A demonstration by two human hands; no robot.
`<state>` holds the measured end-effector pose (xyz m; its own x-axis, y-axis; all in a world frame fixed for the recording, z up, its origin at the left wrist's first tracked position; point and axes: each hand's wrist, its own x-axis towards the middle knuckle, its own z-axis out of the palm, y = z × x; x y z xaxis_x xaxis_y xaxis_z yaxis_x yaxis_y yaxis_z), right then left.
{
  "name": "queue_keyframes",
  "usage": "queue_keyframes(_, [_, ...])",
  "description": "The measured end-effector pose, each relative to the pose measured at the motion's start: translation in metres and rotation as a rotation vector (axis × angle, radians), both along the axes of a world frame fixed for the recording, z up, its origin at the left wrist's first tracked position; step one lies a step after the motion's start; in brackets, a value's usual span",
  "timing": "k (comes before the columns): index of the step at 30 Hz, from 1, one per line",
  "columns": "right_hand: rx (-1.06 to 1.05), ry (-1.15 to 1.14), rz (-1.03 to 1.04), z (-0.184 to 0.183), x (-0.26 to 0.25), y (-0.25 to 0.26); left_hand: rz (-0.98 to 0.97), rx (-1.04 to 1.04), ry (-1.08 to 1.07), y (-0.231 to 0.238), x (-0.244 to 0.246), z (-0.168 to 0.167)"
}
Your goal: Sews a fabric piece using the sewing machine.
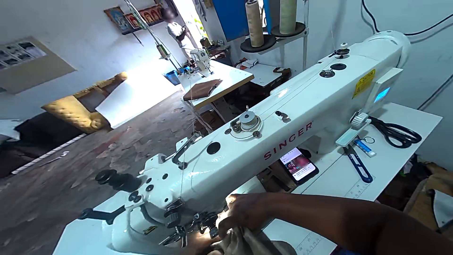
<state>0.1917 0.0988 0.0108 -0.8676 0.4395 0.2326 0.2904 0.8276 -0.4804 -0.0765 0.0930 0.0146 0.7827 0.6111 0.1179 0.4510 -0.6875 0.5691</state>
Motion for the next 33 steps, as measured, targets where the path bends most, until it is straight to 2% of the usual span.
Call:
queue_keyframes(5, [0.008, -0.013, 0.043, 0.001, 0.002, 0.002, -0.038, 0.041, 0.062, -0.004, 0.013, 0.014])
queue_keyframes(12, [-0.055, 0.167, 0.060, -0.010, 0.004, 0.008, -0.053, 0.207, -0.069, 0.000, -0.002, -0.003])
queue_keyframes(16, [-0.068, 0.260, 0.144, -0.016, 0.004, 0.013, -0.038, 0.170, -0.009, 0.000, -0.001, -0.004])
queue_keyframes(21, [-0.030, 0.159, 0.121, -0.005, 0.009, 0.007, -0.075, 0.121, 0.105, -0.001, 0.004, 0.001])
queue_keyframes(26, [0.019, 0.028, 0.087, 0.006, 0.015, 0.005, -0.076, 0.162, 0.144, -0.005, 0.013, 0.005])
queue_keyframes(29, [0.031, 0.054, 0.070, 0.007, 0.017, 0.003, -0.078, 0.171, 0.072, -0.002, 0.008, -0.002])
queue_keyframes(33, [-0.005, 0.139, 0.041, 0.005, 0.016, 0.003, -0.091, 0.065, -0.134, 0.002, 0.001, -0.007])
